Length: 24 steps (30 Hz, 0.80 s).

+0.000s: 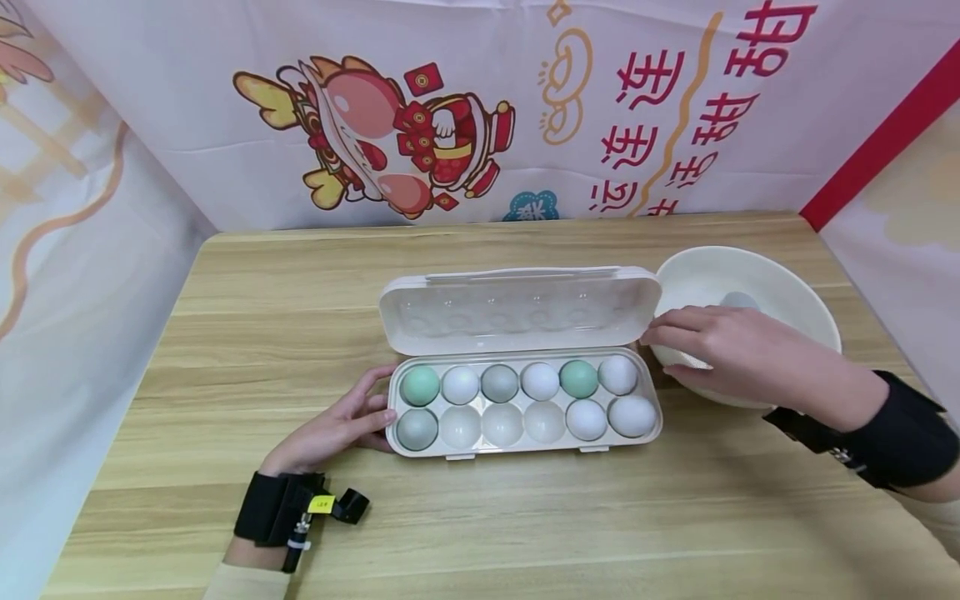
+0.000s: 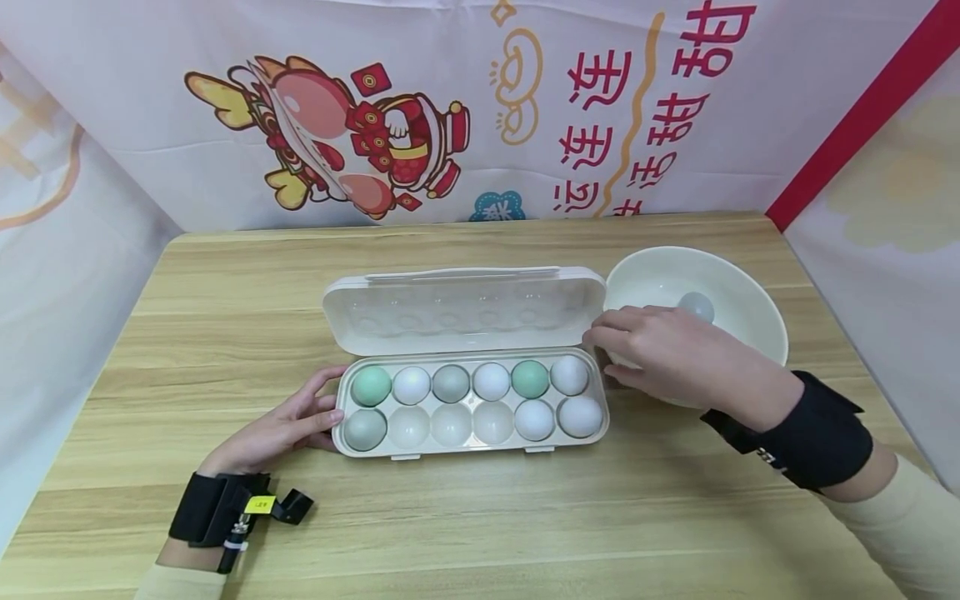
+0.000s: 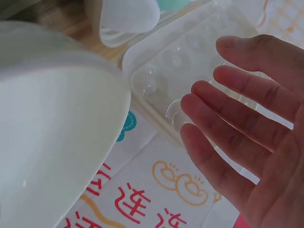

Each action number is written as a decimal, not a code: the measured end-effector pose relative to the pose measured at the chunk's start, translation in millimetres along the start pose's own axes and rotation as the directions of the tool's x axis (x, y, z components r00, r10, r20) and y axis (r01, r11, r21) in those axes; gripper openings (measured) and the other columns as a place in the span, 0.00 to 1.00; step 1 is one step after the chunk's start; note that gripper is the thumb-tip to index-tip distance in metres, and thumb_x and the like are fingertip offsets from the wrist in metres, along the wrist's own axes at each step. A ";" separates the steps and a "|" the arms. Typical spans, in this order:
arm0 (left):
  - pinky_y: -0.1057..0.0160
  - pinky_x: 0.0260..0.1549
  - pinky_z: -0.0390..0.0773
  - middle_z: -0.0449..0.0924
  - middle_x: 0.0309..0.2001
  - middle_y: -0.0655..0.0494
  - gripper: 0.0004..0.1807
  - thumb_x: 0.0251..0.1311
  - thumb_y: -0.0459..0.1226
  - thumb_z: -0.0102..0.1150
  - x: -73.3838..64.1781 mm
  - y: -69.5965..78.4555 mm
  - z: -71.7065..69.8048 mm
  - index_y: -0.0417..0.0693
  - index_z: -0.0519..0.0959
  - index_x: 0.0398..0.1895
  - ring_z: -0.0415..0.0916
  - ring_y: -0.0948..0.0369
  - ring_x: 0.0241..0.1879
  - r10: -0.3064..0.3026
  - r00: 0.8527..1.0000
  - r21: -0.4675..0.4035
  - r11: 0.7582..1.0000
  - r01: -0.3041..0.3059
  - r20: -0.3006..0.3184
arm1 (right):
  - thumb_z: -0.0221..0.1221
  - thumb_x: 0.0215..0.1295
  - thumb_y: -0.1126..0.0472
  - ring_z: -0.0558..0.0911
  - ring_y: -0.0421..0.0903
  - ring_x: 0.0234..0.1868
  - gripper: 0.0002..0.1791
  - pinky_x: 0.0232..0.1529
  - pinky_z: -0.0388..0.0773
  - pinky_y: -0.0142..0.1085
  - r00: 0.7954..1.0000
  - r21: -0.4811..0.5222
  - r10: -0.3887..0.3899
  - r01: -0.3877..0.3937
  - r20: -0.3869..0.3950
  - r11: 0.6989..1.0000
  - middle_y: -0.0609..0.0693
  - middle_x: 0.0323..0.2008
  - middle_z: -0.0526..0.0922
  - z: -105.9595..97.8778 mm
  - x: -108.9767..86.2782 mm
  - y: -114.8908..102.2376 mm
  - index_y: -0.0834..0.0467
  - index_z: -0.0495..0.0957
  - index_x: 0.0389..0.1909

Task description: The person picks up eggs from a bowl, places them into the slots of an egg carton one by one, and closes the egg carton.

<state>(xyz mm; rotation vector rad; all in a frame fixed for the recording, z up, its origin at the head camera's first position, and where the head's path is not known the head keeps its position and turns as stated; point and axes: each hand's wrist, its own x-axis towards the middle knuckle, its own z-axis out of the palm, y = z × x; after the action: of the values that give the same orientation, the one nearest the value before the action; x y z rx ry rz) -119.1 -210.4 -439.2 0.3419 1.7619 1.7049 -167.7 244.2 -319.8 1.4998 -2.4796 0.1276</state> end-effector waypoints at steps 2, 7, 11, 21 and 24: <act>0.49 0.42 0.81 0.61 0.60 0.27 0.31 0.68 0.36 0.44 0.0 0.0 -0.3 0.57 0.43 0.69 0.75 0.44 0.48 -0.001 1.000 0.001 1.000 0.001 0.000 | 0.72 0.32 0.62 0.81 0.47 0.36 0.27 0.27 0.82 0.44 1.000 0.002 0.000 0.000 -0.012 1.000 0.52 0.36 0.83 -0.7 -1.7 4.9 0.58 0.78 0.41; 0.49 0.42 0.81 0.61 0.59 0.28 0.31 0.68 0.36 0.44 0.1 0.6 -0.2 0.57 0.44 0.69 0.75 0.44 0.47 -0.002 1.000 0.001 1.000 0.002 0.000 | 0.73 0.30 0.62 0.80 0.48 0.36 0.29 0.30 0.83 0.45 1.000 0.009 0.025 -0.025 -0.009 1.000 0.52 0.36 0.83 -4.4 -6.8 16.4 0.58 0.78 0.41; 0.49 0.42 0.81 0.61 0.59 0.28 0.30 0.68 0.35 0.43 0.3 0.7 0.2 0.56 0.44 0.69 0.75 0.44 0.48 -0.002 1.000 0.001 1.000 0.002 0.000 | 0.73 0.30 0.62 0.81 0.48 0.36 0.28 0.30 0.82 0.45 0.998 0.001 0.056 -0.056 0.008 0.998 0.53 0.36 0.83 -6.8 -10.5 23.8 0.59 0.78 0.41; 0.49 0.42 0.81 0.61 0.59 0.27 0.30 0.69 0.35 0.43 0.4 0.4 -0.3 0.56 0.44 0.69 0.75 0.44 0.48 0.005 1.000 -0.002 1.000 -0.005 0.007 | 0.72 0.35 0.65 0.81 0.48 0.34 0.24 0.30 0.83 0.46 0.973 -0.009 0.222 -0.222 0.067 0.975 0.53 0.37 0.83 -9.9 -17.5 39.8 0.58 0.79 0.40; 0.49 0.42 0.81 0.62 0.59 0.27 0.30 0.69 0.35 0.43 0.7 0.2 -0.3 0.56 0.44 0.69 0.75 0.44 0.48 0.007 1.000 -0.004 1.000 -0.007 0.009 | 0.71 0.38 0.65 0.81 0.49 0.34 0.22 0.31 0.82 0.47 0.959 0.018 0.269 -0.272 0.091 0.962 0.53 0.37 0.82 -7.4 -20.0 46.9 0.58 0.79 0.40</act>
<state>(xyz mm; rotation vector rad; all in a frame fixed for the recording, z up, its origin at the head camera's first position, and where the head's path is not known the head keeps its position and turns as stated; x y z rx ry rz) -119.8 -210.2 -439.2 0.3533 1.7533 1.7085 -199.1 284.9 -315.3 1.1922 -2.7546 0.1505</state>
